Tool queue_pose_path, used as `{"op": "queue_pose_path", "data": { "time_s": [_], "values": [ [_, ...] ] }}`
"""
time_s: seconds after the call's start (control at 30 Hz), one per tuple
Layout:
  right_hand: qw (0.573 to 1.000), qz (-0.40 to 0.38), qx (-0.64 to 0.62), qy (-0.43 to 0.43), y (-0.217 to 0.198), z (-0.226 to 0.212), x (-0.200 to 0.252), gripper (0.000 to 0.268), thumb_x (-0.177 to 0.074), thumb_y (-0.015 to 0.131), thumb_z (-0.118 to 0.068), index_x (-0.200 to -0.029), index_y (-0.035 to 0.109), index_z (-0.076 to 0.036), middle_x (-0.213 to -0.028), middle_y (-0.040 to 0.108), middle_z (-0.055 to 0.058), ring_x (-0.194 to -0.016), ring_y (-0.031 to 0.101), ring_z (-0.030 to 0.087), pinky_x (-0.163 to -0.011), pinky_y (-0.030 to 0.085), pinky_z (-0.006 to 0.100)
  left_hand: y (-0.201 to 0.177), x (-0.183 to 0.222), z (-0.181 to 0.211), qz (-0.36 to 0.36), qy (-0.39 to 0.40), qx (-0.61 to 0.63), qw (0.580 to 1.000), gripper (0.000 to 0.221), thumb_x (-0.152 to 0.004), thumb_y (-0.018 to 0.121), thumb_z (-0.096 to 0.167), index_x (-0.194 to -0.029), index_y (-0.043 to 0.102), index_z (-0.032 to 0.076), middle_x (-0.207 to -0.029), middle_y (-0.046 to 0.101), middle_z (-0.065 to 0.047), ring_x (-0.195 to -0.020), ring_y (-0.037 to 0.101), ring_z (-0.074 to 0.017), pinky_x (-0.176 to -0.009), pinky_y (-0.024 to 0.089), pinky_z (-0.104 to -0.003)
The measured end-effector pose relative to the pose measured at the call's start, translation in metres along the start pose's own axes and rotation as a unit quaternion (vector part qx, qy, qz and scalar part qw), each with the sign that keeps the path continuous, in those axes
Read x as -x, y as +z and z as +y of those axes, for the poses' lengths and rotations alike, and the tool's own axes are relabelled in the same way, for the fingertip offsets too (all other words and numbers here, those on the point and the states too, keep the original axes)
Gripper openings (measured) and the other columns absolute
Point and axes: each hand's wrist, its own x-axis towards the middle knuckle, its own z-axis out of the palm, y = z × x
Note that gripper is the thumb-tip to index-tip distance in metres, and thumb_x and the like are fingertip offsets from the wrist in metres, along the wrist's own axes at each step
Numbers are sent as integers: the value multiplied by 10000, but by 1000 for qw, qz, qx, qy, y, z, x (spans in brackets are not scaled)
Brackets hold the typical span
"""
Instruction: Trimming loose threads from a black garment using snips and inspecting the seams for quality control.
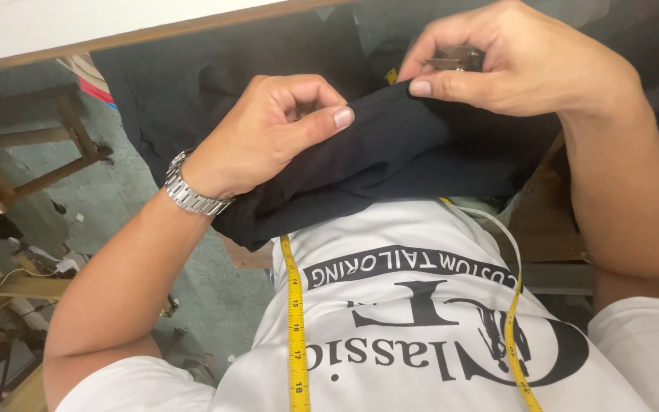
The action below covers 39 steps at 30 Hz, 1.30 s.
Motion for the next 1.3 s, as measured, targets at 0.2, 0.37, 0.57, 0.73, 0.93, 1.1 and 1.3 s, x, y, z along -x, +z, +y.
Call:
{"op": "queue_pose_path", "data": {
  "time_s": [0.2,0.37,0.57,0.73,0.93,1.1,1.3],
  "values": [
    [1000,11,-8,8,-4,-1,5,213,-1211,829,-152,-1403,893,-86,-1402,929,13,-1233,806,107,-971,574,274,-6,6,-1,-36,16,12,999,264,-1268,741,343,-1184,858,123,-1088,778,94,-1000,635,-32,-960,538,-251],
    [994,-17,83,-65,-3,11,13,315,-1106,921,-309,-1357,918,-118,-1213,852,38,-1048,794,186,-961,584,347,4,20,8,-3,93,-80,992,205,-1276,747,298,-1175,832,141,-1059,719,45,-905,652,-90,-841,557,-295],
    [967,63,180,-169,-7,12,50,148,-1213,921,-146,-1305,907,-31,-1215,809,123,-1050,784,296,-986,582,420,36,51,11,133,222,-365,894,172,-1221,873,166,-1120,739,128,-1077,657,-44,-990,606,-313,-877,479,-475],
    [883,195,362,-229,34,18,103,42,-1350,998,-80,-1364,988,-118,-1354,906,59,-1107,872,234,-817,594,388,58,77,-2,306,288,-574,703,288,-1177,666,-166,-1074,694,102,-990,560,-59,-861,474,-280,-762,349,-441],
    [802,318,405,-303,100,41,93,290,-1169,835,182,-1135,870,-104,-1123,802,118,-772,658,306,-659,426,388,82,108,7,369,319,-553,675,210,-1207,689,-78,-1149,792,95,-1111,748,-63,-929,693,-283,-811,441,-476],
    [796,368,338,-340,120,62,93,147,-1246,939,86,-1166,845,6,-1150,741,233,-724,613,370,-619,461,479,133,136,-1,26,46,123,991,309,-1220,770,349,-1381,908,124,-1199,860,-26,-872,699,-103,-800,588,-270],
    [788,367,331,-367,125,68,94,86,-1248,906,-41,-1184,848,-34,-1136,748,219,-727,607,404,-635,505,527,127,85,-38,158,-157,602,767,582,-1180,759,455,-1379,756,-91,-1343,882,-366,-815,861,-306,-565,705,-396]
  ]
}}
